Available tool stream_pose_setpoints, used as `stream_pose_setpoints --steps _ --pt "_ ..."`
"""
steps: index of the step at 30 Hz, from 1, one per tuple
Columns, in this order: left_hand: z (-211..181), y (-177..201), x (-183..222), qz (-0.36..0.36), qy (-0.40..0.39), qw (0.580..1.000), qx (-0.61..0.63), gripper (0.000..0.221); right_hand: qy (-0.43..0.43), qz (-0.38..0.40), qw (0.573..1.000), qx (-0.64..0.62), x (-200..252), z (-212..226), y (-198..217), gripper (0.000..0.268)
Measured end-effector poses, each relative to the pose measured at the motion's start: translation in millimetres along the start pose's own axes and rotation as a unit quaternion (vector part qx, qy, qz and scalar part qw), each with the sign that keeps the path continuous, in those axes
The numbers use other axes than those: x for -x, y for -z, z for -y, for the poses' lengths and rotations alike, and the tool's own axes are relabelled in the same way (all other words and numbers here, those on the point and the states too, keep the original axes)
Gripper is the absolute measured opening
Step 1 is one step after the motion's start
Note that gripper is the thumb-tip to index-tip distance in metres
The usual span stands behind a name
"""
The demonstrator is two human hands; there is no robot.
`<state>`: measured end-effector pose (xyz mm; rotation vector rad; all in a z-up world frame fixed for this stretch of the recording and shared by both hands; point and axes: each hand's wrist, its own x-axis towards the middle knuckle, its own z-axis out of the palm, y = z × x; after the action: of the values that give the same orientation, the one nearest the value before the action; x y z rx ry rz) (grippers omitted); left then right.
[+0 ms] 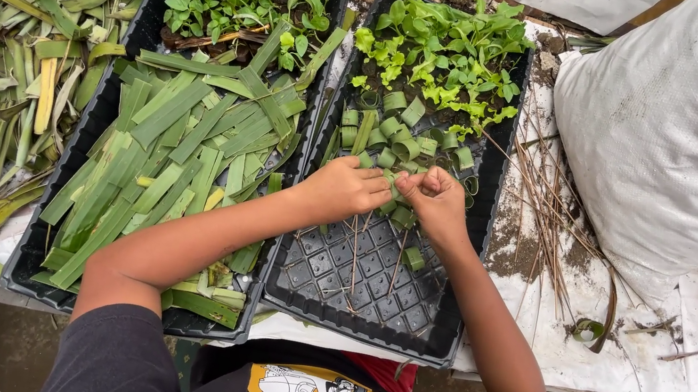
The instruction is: Wrapping small plant cuttings with long green leaves to create bundles on a processing table.
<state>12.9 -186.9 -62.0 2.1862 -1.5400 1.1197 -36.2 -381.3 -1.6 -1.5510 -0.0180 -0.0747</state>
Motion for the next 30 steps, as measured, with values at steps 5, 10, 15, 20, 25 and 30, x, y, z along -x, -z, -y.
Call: stream_pose_setpoints --steps 5,10,15,20,25,30 --pt "0.0 8.1 -8.0 -0.020 0.018 1.000 0.007 0.008 0.018 -0.003 1.000 -0.017 -1.2 -3.3 5.4 0.056" --pt "0.6 -2.3 1.9 -0.010 0.013 1.000 -0.012 0.011 0.047 0.003 0.999 -0.012 4.3 10.8 1.6 0.057" --pt "0.8 -9.6 2.2 -0.002 0.001 1.000 -0.006 0.010 0.039 0.010 0.999 -0.015 2.6 -1.4 2.5 0.058" --pt "-4.7 7.5 -9.3 -0.015 0.001 1.000 -0.009 0.011 0.032 -0.001 0.999 -0.020 4.7 9.2 -2.3 0.057" --pt "-3.8 19.2 -14.6 -0.021 0.009 1.000 -0.009 0.010 0.043 -0.003 0.999 -0.021 2.8 8.0 1.7 0.054" --pt "-1.9 19.7 -13.9 -0.016 0.008 1.000 -0.015 0.013 0.045 -0.006 0.999 -0.029 7.5 20.1 -1.3 0.055"
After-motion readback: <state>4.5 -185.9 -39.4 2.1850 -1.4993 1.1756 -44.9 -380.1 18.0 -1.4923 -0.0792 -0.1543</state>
